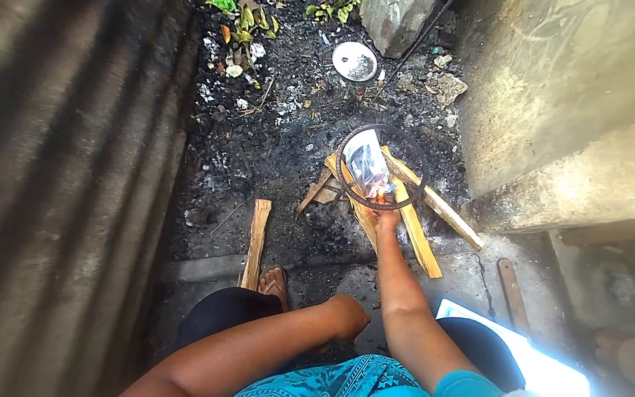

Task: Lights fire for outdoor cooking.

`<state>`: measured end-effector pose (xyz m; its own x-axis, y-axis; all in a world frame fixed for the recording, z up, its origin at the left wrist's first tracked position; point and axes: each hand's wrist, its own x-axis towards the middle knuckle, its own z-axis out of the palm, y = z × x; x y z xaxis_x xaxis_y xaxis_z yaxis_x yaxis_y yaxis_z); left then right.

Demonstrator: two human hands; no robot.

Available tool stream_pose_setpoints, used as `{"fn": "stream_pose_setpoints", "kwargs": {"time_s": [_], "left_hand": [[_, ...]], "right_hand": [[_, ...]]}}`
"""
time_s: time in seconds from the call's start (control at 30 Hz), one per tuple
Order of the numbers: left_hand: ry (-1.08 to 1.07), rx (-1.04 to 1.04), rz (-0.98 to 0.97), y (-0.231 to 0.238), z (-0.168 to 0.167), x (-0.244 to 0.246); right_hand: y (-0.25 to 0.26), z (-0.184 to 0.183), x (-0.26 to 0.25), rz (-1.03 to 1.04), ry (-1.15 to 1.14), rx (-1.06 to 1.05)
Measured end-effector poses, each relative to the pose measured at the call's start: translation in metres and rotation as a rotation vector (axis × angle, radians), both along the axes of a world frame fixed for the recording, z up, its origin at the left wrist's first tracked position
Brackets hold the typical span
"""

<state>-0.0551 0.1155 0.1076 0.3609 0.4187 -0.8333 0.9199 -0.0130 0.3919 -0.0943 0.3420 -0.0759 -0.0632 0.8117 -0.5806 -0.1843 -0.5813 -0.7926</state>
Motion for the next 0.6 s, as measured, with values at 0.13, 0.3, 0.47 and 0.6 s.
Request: {"fn": "stream_pose_setpoints", "kwargs": {"time_s": [0.13,0.3,0.47,0.6], "left_hand": [[0.039,0.014,-0.018,-0.005,-0.004,0.004],[0.086,0.064,-0.035,-0.006,0.002,0.0],[0.124,0.133,0.023,-0.007,0.02,-0.003],[0.143,0.159,0.046,-0.011,0.032,-0.006]], "right_hand": [[-0.008,0.011,0.016,0.017,-0.077,-0.004],[-0.026,0.017,0.048,0.124,-0.193,0.019],[-0.048,0.031,0.077,0.31,-0.273,0.003],[-0.047,0.057,0.097,0.737,-0.551,0.006]]}}
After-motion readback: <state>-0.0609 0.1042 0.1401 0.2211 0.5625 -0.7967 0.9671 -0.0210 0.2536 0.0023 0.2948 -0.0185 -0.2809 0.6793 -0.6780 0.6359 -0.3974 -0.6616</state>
